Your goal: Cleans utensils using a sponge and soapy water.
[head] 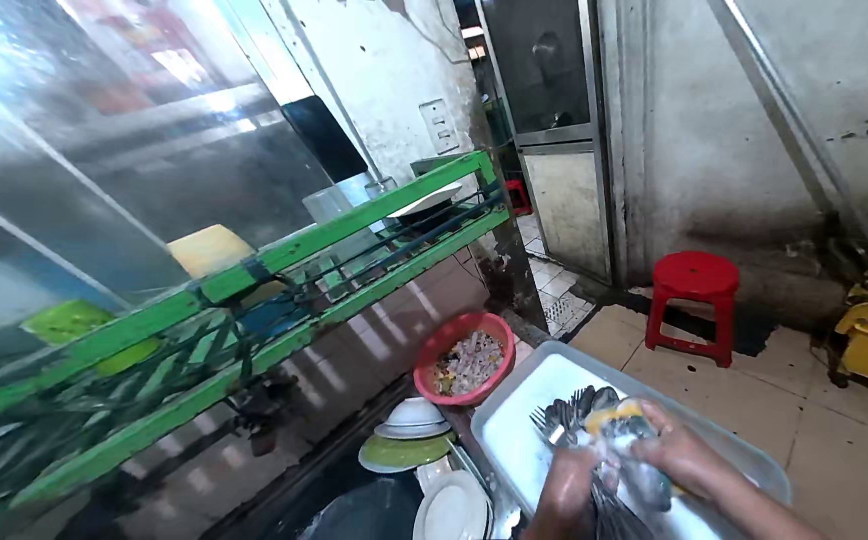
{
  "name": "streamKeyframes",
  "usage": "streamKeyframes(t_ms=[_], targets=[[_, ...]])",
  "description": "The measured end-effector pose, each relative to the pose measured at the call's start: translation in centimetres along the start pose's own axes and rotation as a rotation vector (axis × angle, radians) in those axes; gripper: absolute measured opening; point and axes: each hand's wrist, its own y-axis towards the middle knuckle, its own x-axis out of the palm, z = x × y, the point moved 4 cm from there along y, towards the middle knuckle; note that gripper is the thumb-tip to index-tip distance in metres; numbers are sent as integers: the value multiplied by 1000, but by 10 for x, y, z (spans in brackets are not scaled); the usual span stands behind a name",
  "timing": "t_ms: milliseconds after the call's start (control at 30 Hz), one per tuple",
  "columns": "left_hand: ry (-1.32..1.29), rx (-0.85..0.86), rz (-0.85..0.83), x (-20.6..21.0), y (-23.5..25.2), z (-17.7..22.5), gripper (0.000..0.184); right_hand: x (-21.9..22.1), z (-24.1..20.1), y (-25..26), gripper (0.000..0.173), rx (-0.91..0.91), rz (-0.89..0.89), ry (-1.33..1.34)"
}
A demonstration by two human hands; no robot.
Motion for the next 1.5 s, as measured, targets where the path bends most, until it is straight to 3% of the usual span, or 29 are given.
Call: streamKeyframes(t_ms=[67,133,267,333,433,533,700,833,967,1067,1133,1200,1300,1433,1500], targets=[[138,-3,54,-3,-2,-1,12,6,1,3,56,-42,-6,-99],[141,-8,30,-2,-1,-2,19,-3,-4,11,56,-46,119,-131],[26,8,-29,-4,0,-4,20,-22,-14,18,59,-50,322,204],[-35,-22,5,-6,-1,-1,17,-22,-21,16,63,-38,226,305],[-62,-58,-6,-5,-1,0,17,-12,-23,16,61,48,26,76],[-139,-58,-26,-4,2,-2,20,-7,-22,20,59,69,73,-26],[-381,1,38,-9,4,0,16,-1,-19,15,60,60,196,137],[-245,-44,89,-11,3,-1,8,6,-16,8,59,-13,167,168],[-93,-72,48,-12,0,-3,12,-2,-36,15,53,3,19,-101],[-137,-44,80,-13,-1,0,19,-2,-39,18,51,45,109,-125],[-159,-3,136,-14,-1,4,15,5,-27,16,53,34,188,5],[-96,15,172,-14,0,4,8,21,-14,8,57,48,151,67],[34,18,205,-15,1,2,3,32,-7,6,61,74,45,-77],[-45,12,202,-9,0,5,6,9,-27,28,55,-13,185,-253],[-31,3,247,-11,1,6,6,17,-25,28,56,-59,173,-288]])
